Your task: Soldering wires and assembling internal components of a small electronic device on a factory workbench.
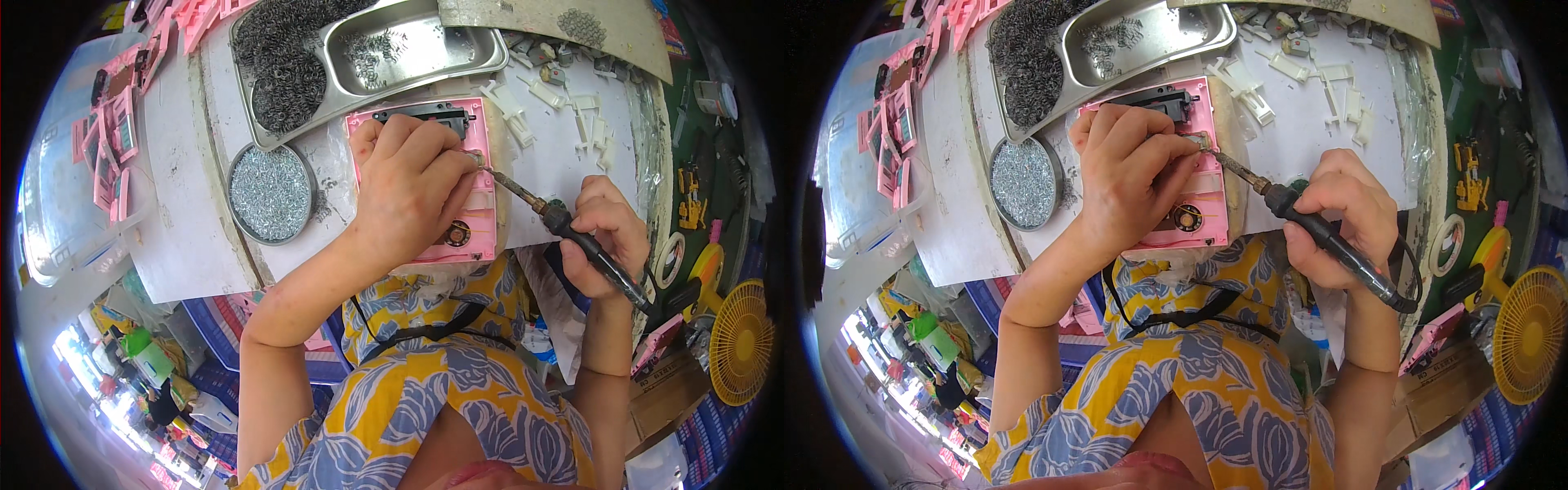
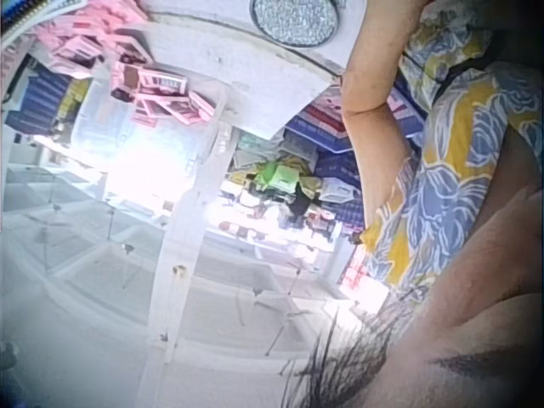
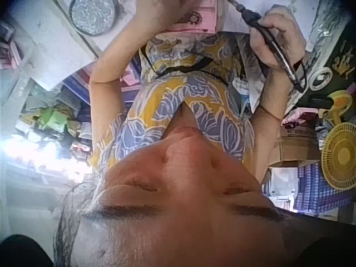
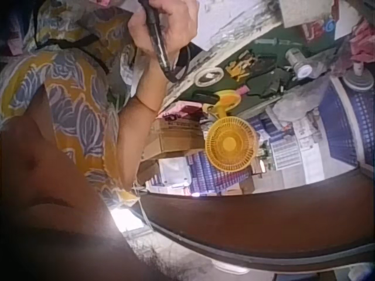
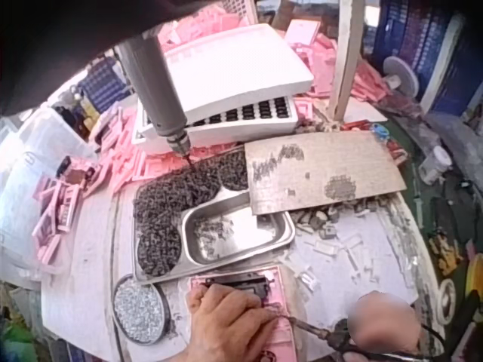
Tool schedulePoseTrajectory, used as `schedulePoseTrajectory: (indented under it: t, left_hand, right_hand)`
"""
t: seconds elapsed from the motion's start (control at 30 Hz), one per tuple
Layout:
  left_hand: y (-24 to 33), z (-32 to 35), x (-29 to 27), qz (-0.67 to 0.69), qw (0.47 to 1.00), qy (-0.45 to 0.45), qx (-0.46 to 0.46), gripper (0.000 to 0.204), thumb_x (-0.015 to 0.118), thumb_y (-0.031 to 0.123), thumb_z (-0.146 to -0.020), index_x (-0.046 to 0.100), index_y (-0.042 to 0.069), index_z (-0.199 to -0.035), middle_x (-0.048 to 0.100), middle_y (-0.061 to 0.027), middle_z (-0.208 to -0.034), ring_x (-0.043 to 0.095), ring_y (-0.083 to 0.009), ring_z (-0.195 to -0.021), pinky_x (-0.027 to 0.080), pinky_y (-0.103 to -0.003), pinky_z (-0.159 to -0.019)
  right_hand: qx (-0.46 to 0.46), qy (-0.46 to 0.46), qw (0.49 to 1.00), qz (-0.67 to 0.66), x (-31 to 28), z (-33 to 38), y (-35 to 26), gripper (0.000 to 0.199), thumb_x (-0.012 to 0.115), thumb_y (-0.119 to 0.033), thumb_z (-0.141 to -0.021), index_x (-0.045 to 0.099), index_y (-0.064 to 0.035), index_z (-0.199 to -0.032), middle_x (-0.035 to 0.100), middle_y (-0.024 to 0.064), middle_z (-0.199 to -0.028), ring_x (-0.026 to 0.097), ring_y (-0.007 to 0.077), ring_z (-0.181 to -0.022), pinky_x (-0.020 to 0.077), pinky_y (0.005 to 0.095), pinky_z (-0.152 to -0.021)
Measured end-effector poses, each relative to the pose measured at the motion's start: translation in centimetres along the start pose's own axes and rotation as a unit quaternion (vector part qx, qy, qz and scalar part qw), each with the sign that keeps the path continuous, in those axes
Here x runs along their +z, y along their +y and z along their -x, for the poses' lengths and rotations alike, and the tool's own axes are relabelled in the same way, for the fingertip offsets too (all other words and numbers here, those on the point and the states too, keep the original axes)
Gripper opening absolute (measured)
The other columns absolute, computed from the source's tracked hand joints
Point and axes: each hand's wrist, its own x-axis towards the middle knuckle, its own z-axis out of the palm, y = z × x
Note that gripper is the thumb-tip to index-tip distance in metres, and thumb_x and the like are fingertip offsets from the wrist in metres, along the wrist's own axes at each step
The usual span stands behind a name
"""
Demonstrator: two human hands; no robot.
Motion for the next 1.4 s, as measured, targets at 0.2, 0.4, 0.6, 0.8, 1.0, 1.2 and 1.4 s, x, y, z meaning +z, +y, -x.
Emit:
schedulePoseTrajectory:
  t: [0.2,0.4,0.6,0.8,1.0,1.2,1.4]
  left_hand:
    - [0.0,0.1,0.1,-0.007,1.000,0.003,0.002,0.016,0.079,0.015,-0.074,0.068,0.014,-0.086,0.063,0.0010,-0.095,0.056,-0.0229,-0.088,0.033,-0.043,-0.082]
    - [0.3,0.1,-0.2,-0.016,1.000,-0.020,-0.014,0.023,0.085,0.013,-0.070,0.074,0.014,-0.090,0.065,0.0010,-0.097,0.058,-0.0219,-0.092,0.035,-0.041,-0.086]
    - [0.2,0.0,-0.3,-0.015,1.000,-0.023,-0.009,0.022,0.085,0.013,-0.071,0.074,0.015,-0.089,0.064,0.0016,-0.096,0.058,-0.0220,-0.091,0.035,-0.041,-0.086]
    - [0.2,0.1,-0.1,-0.021,0.999,-0.024,-0.009,0.022,0.085,0.013,-0.071,0.073,0.016,-0.089,0.064,0.0024,-0.095,0.058,-0.0220,-0.092,0.035,-0.041,-0.085]
    - [0.3,0.1,-0.2,-0.023,0.999,-0.026,-0.010,0.022,0.085,0.013,-0.071,0.073,0.016,-0.089,0.063,0.0030,-0.094,0.057,-0.0214,-0.092,0.034,-0.041,-0.085]
    - [0.3,0.0,-0.2,-0.026,0.999,-0.023,-0.008,0.022,0.085,0.014,-0.071,0.073,0.016,-0.089,0.064,0.0029,-0.095,0.058,-0.0213,-0.092,0.035,-0.041,-0.085]
    - [0.1,0.1,-0.1,-0.025,0.999,-0.022,-0.003,0.021,0.085,0.014,-0.071,0.074,0.016,-0.089,0.064,0.0022,-0.095,0.058,-0.0217,-0.092,0.035,-0.041,-0.085]
  right_hand:
    - [-0.001,-0.009,1.000,0.012,0.1,-0.3,-0.1,0.022,0.076,-0.009,-0.074,0.062,-0.0007,-0.088,0.056,0.0083,-0.074,0.052,0.0201,-0.064,0.0391,0.0290,-0.056]
    - [0.029,-0.008,1.000,0.003,0.1,-0.3,-0.1,0.022,0.077,-0.009,-0.074,0.062,-0.0003,-0.088,0.056,0.0084,-0.075,0.052,0.0193,-0.065,0.0403,0.0286,-0.058]
    - [0.271,0.060,0.951,-0.134,0.2,-0.1,-2.2,0.023,0.075,-0.007,-0.084,0.058,0.0009,-0.098,0.062,0.0037,-0.081,0.055,0.0083,-0.068,0.0414,0.0215,-0.061]
    - [0.317,0.103,0.925,-0.185,0.2,-0.3,-2.3,0.019,0.071,-0.007,-0.092,0.057,0.0000,-0.102,0.067,0.0048,-0.083,0.060,0.0070,-0.068,0.0481,0.0207,-0.065]
    - [0.250,0.118,0.943,-0.188,-0.8,0.2,-2.0,0.020,0.070,-0.009,-0.091,0.055,-0.0015,-0.102,0.059,0.0036,-0.084,0.054,0.0070,-0.069,0.0435,0.0202,-0.064]
    - [0.225,0.113,0.956,-0.153,-1.5,0.2,-1.7,0.023,0.071,-0.014,-0.091,0.054,-0.0019,-0.102,0.056,0.0027,-0.084,0.051,0.0071,-0.070,0.0399,0.0205,-0.063]
    - [0.222,0.111,0.958,-0.145,-1.4,0.3,-1.5,0.024,0.071,-0.014,-0.091,0.054,-0.0020,-0.102,0.055,0.0026,-0.085,0.048,0.0069,-0.072,0.0376,0.0205,-0.065]
